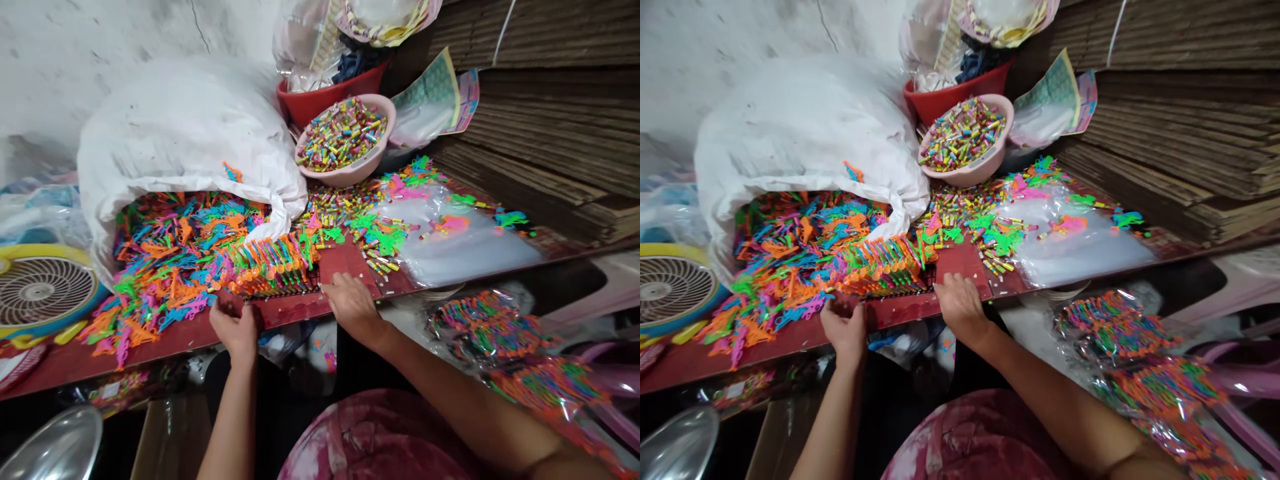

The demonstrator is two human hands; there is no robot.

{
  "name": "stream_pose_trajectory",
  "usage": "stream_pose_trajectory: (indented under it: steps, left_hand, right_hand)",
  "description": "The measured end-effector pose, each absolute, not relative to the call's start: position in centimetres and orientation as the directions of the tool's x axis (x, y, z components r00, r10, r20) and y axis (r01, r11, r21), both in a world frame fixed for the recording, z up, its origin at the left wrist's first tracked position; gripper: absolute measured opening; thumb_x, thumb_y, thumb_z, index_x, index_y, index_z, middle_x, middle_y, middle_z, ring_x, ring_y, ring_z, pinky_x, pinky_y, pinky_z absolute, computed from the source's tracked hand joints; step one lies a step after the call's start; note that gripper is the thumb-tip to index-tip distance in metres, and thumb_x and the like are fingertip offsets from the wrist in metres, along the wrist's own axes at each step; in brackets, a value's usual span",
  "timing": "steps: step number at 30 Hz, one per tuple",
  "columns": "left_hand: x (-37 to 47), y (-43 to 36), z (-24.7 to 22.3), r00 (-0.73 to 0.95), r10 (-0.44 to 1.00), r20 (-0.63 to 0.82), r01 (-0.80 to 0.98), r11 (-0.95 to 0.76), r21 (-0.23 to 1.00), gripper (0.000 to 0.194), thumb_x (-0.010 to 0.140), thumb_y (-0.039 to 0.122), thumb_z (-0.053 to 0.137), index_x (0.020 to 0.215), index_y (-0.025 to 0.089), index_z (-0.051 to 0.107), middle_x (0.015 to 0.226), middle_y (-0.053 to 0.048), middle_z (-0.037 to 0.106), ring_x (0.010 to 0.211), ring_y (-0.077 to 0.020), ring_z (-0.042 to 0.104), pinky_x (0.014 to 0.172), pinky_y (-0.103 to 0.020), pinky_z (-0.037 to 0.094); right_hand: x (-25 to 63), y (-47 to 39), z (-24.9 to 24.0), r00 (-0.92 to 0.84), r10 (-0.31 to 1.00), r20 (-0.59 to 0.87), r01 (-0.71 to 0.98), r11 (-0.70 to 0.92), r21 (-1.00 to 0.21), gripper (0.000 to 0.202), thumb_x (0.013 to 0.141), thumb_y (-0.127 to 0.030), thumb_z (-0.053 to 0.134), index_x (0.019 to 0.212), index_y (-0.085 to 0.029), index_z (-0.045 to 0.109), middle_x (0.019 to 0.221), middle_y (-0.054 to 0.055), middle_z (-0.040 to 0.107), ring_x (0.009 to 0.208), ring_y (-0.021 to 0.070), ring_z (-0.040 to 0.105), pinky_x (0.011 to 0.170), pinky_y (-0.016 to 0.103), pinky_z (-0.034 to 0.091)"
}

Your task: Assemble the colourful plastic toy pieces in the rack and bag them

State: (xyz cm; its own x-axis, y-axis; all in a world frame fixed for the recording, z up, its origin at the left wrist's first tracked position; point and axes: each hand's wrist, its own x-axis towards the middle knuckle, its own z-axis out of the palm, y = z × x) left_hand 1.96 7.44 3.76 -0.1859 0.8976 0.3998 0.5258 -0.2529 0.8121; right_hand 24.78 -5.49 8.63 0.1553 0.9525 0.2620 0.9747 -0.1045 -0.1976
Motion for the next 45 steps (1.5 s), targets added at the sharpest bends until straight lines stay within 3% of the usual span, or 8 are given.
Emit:
stream_pose_trajectory:
  steps: [2,5,15,21,25,33,40,45]
  left_hand:
    - [3.1,4.8,3.5,-0.282,0.882,0.378,0.491,-0.206,0.846,0.057,0.08,0.04,0.067,0.126,0.013,0.047,0.112,-0.011,0.056,0.102,-0.0234,0.06,0.096,-0.044,0.05]
    - [5.5,1.5,3.2,-0.151,0.901,0.406,0.465,-0.298,0.834,0.053,0.084,0.042,0.066,0.126,0.016,0.048,0.118,-0.013,0.056,0.109,-0.024,0.06,0.1,-0.043,0.049]
    - [8.5,1.3,3.5,-0.07,0.845,0.53,0.706,-0.334,0.625,0.068,0.078,0.049,0.073,0.131,0.016,0.046,0.123,-0.017,0.055,0.122,-0.0332,0.054,0.107,-0.054,0.041]
    - [7.8,1.9,3.2,-0.024,0.847,0.532,0.738,-0.344,0.581,0.062,0.08,0.042,0.069,0.13,0.013,0.047,0.126,-0.018,0.056,0.125,-0.0341,0.053,0.108,-0.053,0.04]
    - [6.9,1.8,2.8,-0.029,0.882,0.47,0.661,-0.336,0.671,0.061,0.083,0.034,0.064,0.136,0.015,0.043,0.133,-0.018,0.054,0.128,-0.0311,0.052,0.111,-0.05,0.039]
    - [10.1,2.1,4.9,-0.135,0.915,0.381,0.718,-0.175,0.674,0.122,0.069,0.056,0.077,0.155,0.006,0.008,0.151,-0.031,0.035,0.142,-0.0458,0.035,0.115,-0.062,0.029]
    - [9.8,2.7,5.3,-0.138,0.925,0.355,0.807,-0.103,0.581,0.11,0.074,0.049,0.067,0.154,-0.001,0.009,0.145,-0.032,0.042,0.133,-0.047,0.045,0.108,-0.061,0.036]
    - [6.8,2.7,5.1,-0.045,0.94,0.337,0.745,-0.193,0.638,0.077,0.071,0.042,0.066,0.137,0.01,0.041,0.106,-0.015,0.065,0.093,-0.0344,0.065,0.083,-0.048,0.051]
  right_hand:
    - [23.7,-5.2,8.0,0.126,0.945,0.301,0.976,-0.063,-0.208,0.017,0.096,-0.016,0.05,0.092,-0.019,0.066,0.094,0.008,0.062,0.089,0.0239,0.052,0.075,0.036,0.033]
    - [22.4,-5.0,7.4,0.072,0.936,0.345,0.972,0.011,-0.234,0.015,0.096,-0.017,0.05,0.093,-0.019,0.064,0.094,0.008,0.061,0.089,0.0237,0.05,0.075,0.036,0.034]
    - [22.5,-5.3,7.6,-0.162,0.94,0.3,0.889,0.272,-0.37,0.02,0.096,-0.015,0.049,0.095,-0.019,0.068,0.091,0.005,0.062,0.087,0.0201,0.054,0.074,0.031,0.039]
    - [32.8,-3.4,8.2,0.169,0.898,0.407,0.858,0.07,-0.508,0.028,0.096,-0.019,0.045,0.11,-0.019,0.07,0.103,0.008,0.066,0.096,0.0207,0.06,0.084,0.031,0.043]
    - [38.9,-1.3,8.5,0.306,0.845,0.439,0.909,-0.124,-0.397,0.027,0.09,-0.02,0.05,0.105,-0.018,0.072,0.095,0.009,0.063,0.09,0.0234,0.057,0.077,0.033,0.042]
    - [41.2,1.5,8.8,0.309,0.884,0.35,0.943,-0.237,-0.234,0.025,0.09,-0.024,0.052,0.102,-0.018,0.074,0.096,0.009,0.059,0.082,0.0217,0.055,0.068,0.031,0.037]
    - [41.5,1.1,9.9,0.324,0.9,0.291,0.944,-0.286,-0.167,0.032,0.094,-0.023,0.045,0.112,-0.021,0.072,0.101,0.009,0.06,0.087,0.0219,0.057,0.068,0.03,0.036]
    - [40.9,0.6,11.0,0.295,0.92,0.26,0.956,-0.285,-0.076,0.035,0.094,-0.024,0.045,0.117,-0.024,0.07,0.102,0.009,0.063,0.088,0.0222,0.06,0.066,0.029,0.036]
